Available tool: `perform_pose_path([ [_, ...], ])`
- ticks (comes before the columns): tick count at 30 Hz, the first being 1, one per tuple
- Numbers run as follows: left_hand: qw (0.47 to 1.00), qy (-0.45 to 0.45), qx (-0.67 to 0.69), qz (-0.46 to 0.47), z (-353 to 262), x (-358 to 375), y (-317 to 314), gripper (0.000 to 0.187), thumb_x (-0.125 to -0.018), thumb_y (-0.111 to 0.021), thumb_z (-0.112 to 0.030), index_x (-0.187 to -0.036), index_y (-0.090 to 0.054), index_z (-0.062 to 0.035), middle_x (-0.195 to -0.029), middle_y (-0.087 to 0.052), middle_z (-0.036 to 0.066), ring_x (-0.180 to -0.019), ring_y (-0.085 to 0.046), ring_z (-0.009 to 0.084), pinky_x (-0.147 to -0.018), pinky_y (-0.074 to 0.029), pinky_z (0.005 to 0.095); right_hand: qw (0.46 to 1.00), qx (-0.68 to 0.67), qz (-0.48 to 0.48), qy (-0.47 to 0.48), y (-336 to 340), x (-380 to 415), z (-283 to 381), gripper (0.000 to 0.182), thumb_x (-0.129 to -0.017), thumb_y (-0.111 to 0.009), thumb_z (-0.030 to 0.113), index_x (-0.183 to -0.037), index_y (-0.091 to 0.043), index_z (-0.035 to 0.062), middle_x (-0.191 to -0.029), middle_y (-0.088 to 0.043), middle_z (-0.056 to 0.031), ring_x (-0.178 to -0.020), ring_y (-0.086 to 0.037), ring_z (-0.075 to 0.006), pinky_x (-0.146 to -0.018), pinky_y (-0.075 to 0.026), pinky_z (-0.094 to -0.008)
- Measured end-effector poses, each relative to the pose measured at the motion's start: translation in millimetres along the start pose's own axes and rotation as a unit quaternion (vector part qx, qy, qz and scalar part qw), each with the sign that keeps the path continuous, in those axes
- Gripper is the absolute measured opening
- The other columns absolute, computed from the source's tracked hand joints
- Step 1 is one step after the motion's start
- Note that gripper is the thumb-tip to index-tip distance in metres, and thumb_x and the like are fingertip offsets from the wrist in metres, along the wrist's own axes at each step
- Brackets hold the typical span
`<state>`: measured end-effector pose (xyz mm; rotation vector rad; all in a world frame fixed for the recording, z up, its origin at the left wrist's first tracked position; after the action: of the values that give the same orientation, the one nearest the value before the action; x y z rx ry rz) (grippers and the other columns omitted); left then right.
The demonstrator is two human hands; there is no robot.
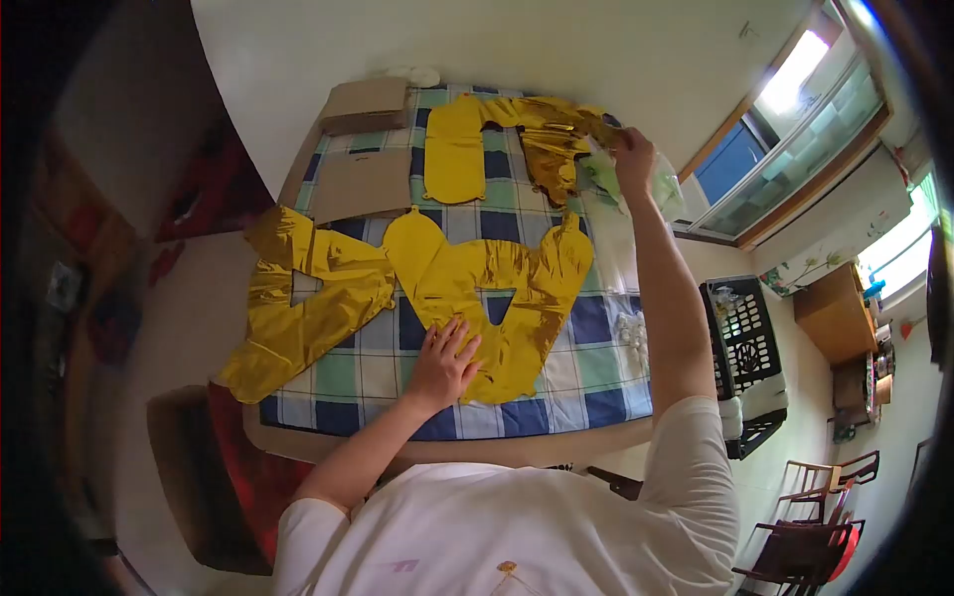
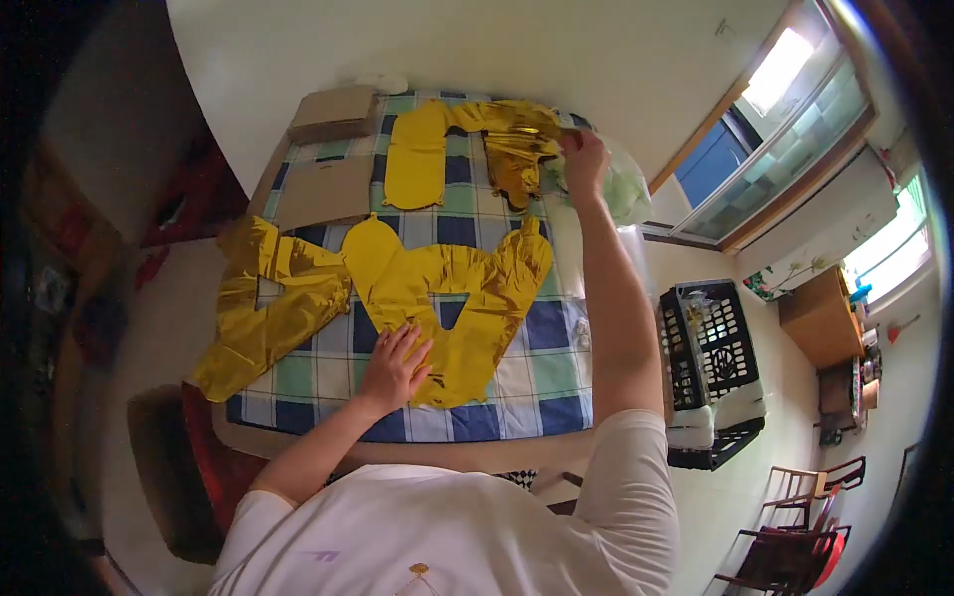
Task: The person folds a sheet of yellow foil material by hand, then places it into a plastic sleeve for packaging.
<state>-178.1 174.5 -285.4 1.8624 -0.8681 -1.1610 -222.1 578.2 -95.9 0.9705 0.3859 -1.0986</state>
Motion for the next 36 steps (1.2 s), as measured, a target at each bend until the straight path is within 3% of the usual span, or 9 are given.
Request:
perform_pose_path([
  [7, 1.0, 0.002, -0.004, -0.002, 0.7, 1.7, -1.2, 0.045, -0.084, -0.063, -0.026, -0.124, -0.055, -0.0081, -0.134, -0.045, 0.017, -0.127, -0.041, 0.033, -0.104, -0.031, 0.0513, 0.998, 0.006, -0.065, -0.012, 26.4, -19.2, 50.0, 0.019, -0.083, -0.063, 0.02, -0.09, -0.065, 0.0026, -0.081, -0.066, -0.0169, -0.073, -0.063, -0.0356, -0.066, -0.05, -0.0405],
  [12, 1.0, 0.005, 0.013, -0.014, 0.8, 1.8, -0.9, 0.046, -0.083, -0.064, -0.025, -0.125, -0.054, -0.0078, -0.134, -0.045, 0.017, -0.127, -0.042, 0.0311, -0.103, -0.032, 0.0493, 0.924, 0.221, 0.087, 0.299, 5.7, 70.3, 104.7, 0.013, -0.08, -0.067, 0.018, -0.091, -0.066, 0.0103, -0.088, -0.066, -0.0063, -0.088, -0.061, -0.0273, -0.075, -0.048, -0.038],
  [16, 1.0, 0.01, 0.028, -0.006, 3.5, 2.9, -1.3, 0.049, -0.082, -0.065, -0.025, -0.127, -0.053, -0.0079, -0.135, -0.044, 0.016, -0.127, -0.042, 0.0309, -0.103, -0.032, 0.0495, 0.92, 0.197, 0.234, 0.247, -1.9, 185.1, 120.9, 0.011, -0.075, -0.068, 0.012, -0.086, -0.067, 0.0082, -0.114, -0.058, -0.0082, -0.115, -0.047, -0.0291, -0.093, -0.037, -0.0471],
  [20, 0.999, 0.026, 0.029, -0.004, 3.5, 3.1, 1.8, 0.048, -0.083, -0.063, -0.024, -0.127, -0.053, -0.0087, -0.134, -0.045, 0.016, -0.127, -0.041, 0.0312, -0.103, -0.032, 0.0498, 0.918, 0.044, 0.364, 0.149, -2.4, 278.4, 104.8, 0.016, -0.068, -0.071, 0.015, -0.08, -0.065, 0.0074, -0.112, -0.062, -0.0111, -0.115, -0.053, -0.0316, -0.095, -0.042, -0.0448],
  [21, 0.998, 0.037, 0.053, -0.021, 6.2, 4.2, -2.1, 0.047, -0.083, -0.063, -0.023, -0.127, -0.053, -0.0089, -0.134, -0.045, 0.017, -0.127, -0.041, 0.0312, -0.103, -0.032, 0.0497, 0.895, 0.025, 0.385, 0.222, -3.6, 301.3, 104.9, 0.025, -0.063, -0.075, 0.019, -0.082, -0.063, 0.0074, -0.11, -0.062, -0.012, -0.112, -0.054, -0.0322, -0.093, -0.043, -0.0432],
  [25, 0.997, 0.029, 0.025, -0.069, 2.8, -3.3, 13.5, 0.039, -0.083, -0.061, -0.017, -0.121, -0.057, -0.0087, -0.131, -0.048, 0.015, -0.125, -0.043, 0.0296, -0.103, -0.032, 0.0482, 0.843, -0.136, 0.502, 0.14, 8.6, 344.6, 137.9, 0.015, -0.077, -0.066, 0.013, -0.088, -0.062, 0.0036, -0.109, -0.062, -0.0132, -0.109, -0.054, -0.0341, -0.092, -0.044, -0.0413],
  [28, 0.996, -0.092, -0.007, -0.007, -5.9, 5.7, 6.1, 0.034, -0.081, -0.061, -0.01, -0.115, -0.06, -0.0088, -0.129, -0.051, 0.012, -0.125, -0.043, 0.0288, -0.103, -0.033, 0.0475, 0.744, -0.222, 0.625, -0.085, 12.7, 343.4, 138.5, 0.017, -0.083, -0.061, 0.013, -0.098, -0.063, 0.0048, -0.11, -0.061, -0.0141, -0.106, -0.055, -0.0355, -0.092, -0.044, -0.0399],
  [31, 0.995, -0.085, 0.055, 0.025, 6.0, 16.6, -18.0, 0.029, -0.079, -0.061, -0.008, -0.108, -0.063, -0.0086, -0.127, -0.053, 0.009, -0.124, -0.044, 0.0286, -0.102, -0.033, 0.0491, 0.925, -0.054, 0.373, 0.046, 13.2, 311.3, 103.5, 0.031, -0.086, -0.062, 0.02, -0.115, -0.06, 0.0113, -0.123, -0.056, -0.0147, -0.116, -0.05, -0.0354, -0.099, -0.04, -0.0436],
  [36, 0.999, 0.005, 0.035, -0.04, 5.0, 4.9, 15.5, 0.044, -0.081, -0.061, -0.011, -0.124, -0.055, -0.0107, -0.129, -0.05, 0.012, -0.125, -0.044, 0.0317, -0.104, -0.029, 0.0554, 0.91, 0.115, 0.38, 0.12, -20.5, 312.3, 68.0, 0.048, -0.088, -0.06, 0.03, -0.133, -0.049, 0.017, -0.142, -0.04, -0.015, -0.134, -0.033, -0.0349, -0.109, -0.026, -0.0527],
])
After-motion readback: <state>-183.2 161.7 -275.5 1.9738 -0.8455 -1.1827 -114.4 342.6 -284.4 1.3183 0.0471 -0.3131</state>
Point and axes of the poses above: each hand's wrist, its own x-axis away from the middle knuckle, its own y-axis out of the back of the hand, z = x × y, the point moved 6 cm from there along -x, towards the middle knuckle
